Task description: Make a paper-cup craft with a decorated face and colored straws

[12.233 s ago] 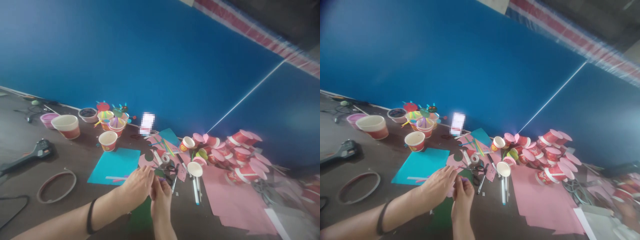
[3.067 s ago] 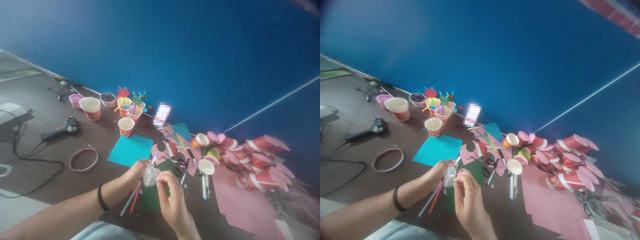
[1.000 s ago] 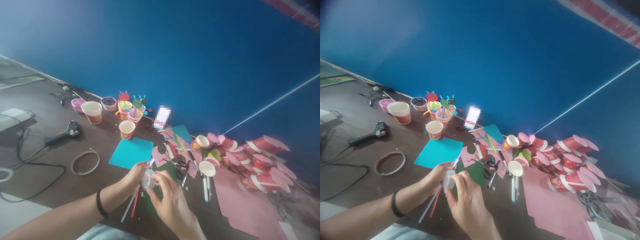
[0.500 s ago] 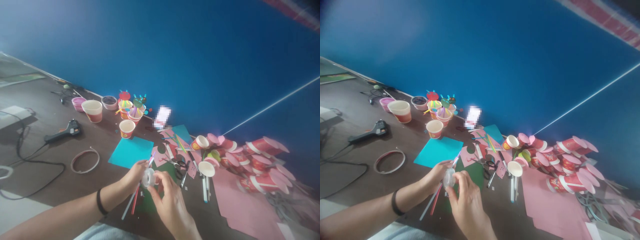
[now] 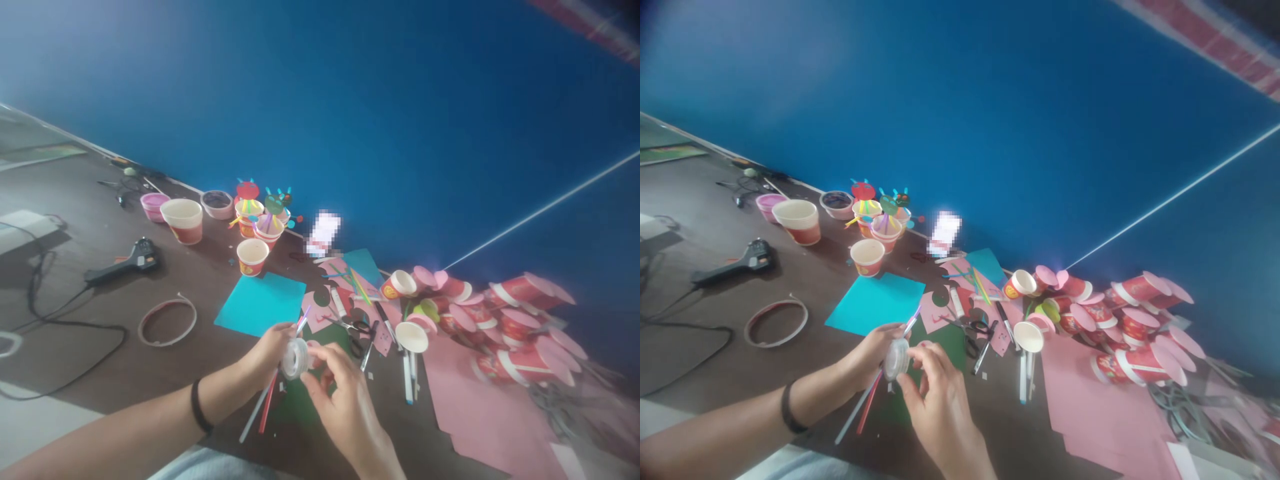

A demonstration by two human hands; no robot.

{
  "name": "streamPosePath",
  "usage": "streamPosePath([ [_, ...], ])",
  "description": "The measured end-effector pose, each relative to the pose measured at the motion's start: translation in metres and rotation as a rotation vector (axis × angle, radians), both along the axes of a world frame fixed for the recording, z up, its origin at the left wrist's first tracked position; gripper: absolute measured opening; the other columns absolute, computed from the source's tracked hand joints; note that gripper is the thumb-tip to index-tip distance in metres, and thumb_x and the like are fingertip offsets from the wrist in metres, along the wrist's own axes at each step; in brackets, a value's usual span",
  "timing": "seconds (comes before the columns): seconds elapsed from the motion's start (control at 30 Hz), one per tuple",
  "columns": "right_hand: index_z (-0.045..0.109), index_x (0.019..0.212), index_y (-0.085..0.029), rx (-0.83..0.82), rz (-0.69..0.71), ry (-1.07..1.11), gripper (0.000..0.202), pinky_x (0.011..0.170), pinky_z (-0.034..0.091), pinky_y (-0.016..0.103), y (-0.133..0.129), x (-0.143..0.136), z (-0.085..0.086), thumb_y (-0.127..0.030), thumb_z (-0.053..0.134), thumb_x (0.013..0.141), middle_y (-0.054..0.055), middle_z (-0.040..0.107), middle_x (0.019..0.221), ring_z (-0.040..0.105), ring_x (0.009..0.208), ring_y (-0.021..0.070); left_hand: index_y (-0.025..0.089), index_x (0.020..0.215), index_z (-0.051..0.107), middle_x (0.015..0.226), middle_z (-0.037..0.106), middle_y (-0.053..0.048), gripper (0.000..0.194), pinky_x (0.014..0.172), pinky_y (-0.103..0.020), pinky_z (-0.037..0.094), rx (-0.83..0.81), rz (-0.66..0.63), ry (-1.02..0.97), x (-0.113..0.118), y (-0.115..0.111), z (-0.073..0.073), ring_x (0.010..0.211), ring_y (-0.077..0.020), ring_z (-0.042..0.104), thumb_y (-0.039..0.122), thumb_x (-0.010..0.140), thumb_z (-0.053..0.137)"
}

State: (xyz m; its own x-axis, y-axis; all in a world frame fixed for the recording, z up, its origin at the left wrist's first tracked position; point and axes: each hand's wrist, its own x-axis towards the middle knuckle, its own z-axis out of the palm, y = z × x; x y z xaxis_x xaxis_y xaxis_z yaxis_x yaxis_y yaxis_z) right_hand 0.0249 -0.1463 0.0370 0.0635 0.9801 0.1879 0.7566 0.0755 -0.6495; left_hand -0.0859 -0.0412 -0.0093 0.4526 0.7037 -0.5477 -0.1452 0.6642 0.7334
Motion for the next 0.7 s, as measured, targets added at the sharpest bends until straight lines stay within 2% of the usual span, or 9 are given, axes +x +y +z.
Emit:
streamPosePath([
  [0.17, 0.06, 0.096, -0.022, 0.124, 0.032, -0.115, 0.016, 0.071, 0.048, 0.023, 0.002, -0.001, 0.006, -0.015, 0.047, 0.089, 0.005, 0.059, 0.091, 0.062, 0.083, 0.0148, 0.016, 0.062, 0.052, 0.047, 0.045, 0.005, 0.017, 0.045, -0.022, 0.029, 0.008, -0.009, -0.008, 0.0, -0.002, -0.002, 0.042, -0.0091, 0.04, 0.031, 0.062, 0.06],
  [0.3, 0.058, 0.089, -0.021, 0.114, 0.051, -0.208, 0.014, 0.064, 0.046, 0.021, 0.003, -0.003, 0.012, -0.015, 0.045, 0.09, 0.003, 0.057, 0.087, 0.061, 0.074, 0.0121, 0.015, 0.062, 0.052, 0.047, 0.043, 0.006, 0.022, 0.044, -0.021, 0.024, 0.028, -0.014, 0.004, 0.0, -0.003, -0.005, 0.041, -0.0074, 0.036, 0.035, 0.066, 0.061],
  [0.47, 0.053, 0.083, -0.02, 0.068, 0.092, -0.376, 0.012, 0.06, 0.045, 0.022, 0.004, -0.004, 0.016, -0.013, 0.045, 0.087, 0.002, 0.055, 0.083, 0.06, 0.072, 0.0131, 0.016, 0.061, 0.05, 0.048, 0.043, 0.006, 0.028, 0.044, -0.021, 0.024, 0.041, -0.023, -0.005, 0.0, -0.003, -0.008, 0.041, -0.007, 0.037, 0.039, 0.066, 0.065],
  [0.7, 0.049, 0.079, -0.021, 0.029, 0.146, -0.588, 0.011, 0.051, 0.043, 0.026, 0.009, -0.005, 0.017, -0.011, 0.044, 0.081, 0.001, 0.052, 0.078, 0.056, 0.062, 0.0154, 0.017, 0.062, 0.048, 0.05, 0.041, 0.006, 0.027, 0.044, -0.022, 0.025, 0.054, -0.046, -0.01, -0.001, -0.005, -0.004, 0.043, -0.0075, 0.037, 0.038, 0.067, 0.064],
])
